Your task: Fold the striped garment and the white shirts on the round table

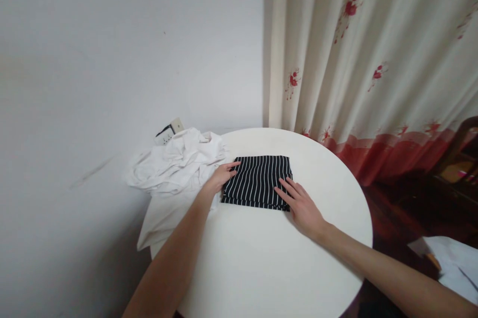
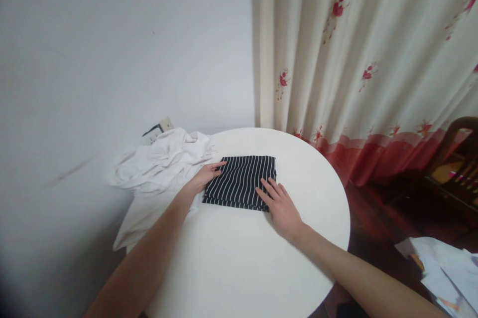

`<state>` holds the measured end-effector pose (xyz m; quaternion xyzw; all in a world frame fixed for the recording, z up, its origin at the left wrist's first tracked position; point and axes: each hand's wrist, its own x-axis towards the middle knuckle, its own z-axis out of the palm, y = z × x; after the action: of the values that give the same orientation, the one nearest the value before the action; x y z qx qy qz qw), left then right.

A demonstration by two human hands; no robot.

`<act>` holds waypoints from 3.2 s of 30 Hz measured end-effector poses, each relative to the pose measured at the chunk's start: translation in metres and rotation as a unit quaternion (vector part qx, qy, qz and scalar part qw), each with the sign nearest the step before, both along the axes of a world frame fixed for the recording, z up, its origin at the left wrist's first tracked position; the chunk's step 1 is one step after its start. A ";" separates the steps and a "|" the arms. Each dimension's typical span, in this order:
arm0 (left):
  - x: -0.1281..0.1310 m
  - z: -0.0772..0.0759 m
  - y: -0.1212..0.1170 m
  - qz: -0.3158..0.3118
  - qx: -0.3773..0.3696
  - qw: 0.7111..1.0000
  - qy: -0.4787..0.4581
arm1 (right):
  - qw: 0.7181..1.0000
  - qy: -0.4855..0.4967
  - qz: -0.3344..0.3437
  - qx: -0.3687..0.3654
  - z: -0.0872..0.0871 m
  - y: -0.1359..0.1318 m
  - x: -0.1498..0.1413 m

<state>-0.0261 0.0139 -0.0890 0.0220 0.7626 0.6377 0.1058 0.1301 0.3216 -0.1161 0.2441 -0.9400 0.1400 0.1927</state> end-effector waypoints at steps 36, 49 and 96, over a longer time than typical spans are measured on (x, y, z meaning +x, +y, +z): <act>0.029 -0.022 0.061 -0.075 -0.467 0.844 0.254 | 0.999 -0.006 -0.047 0.007 0.067 -0.056 -0.012; 0.030 -0.024 0.064 -0.058 -0.496 0.833 0.237 | 0.972 -0.153 -0.180 0.017 0.008 -0.048 -0.134; 0.128 -0.003 0.144 -0.251 -0.444 0.721 0.468 | 0.811 -0.058 -0.181 -0.553 -0.012 0.030 -0.082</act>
<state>0.1020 0.1581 -0.0924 0.4588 0.8775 0.0844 -0.1113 0.0485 0.3518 -0.1282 -0.0871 -0.7402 0.6129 0.2622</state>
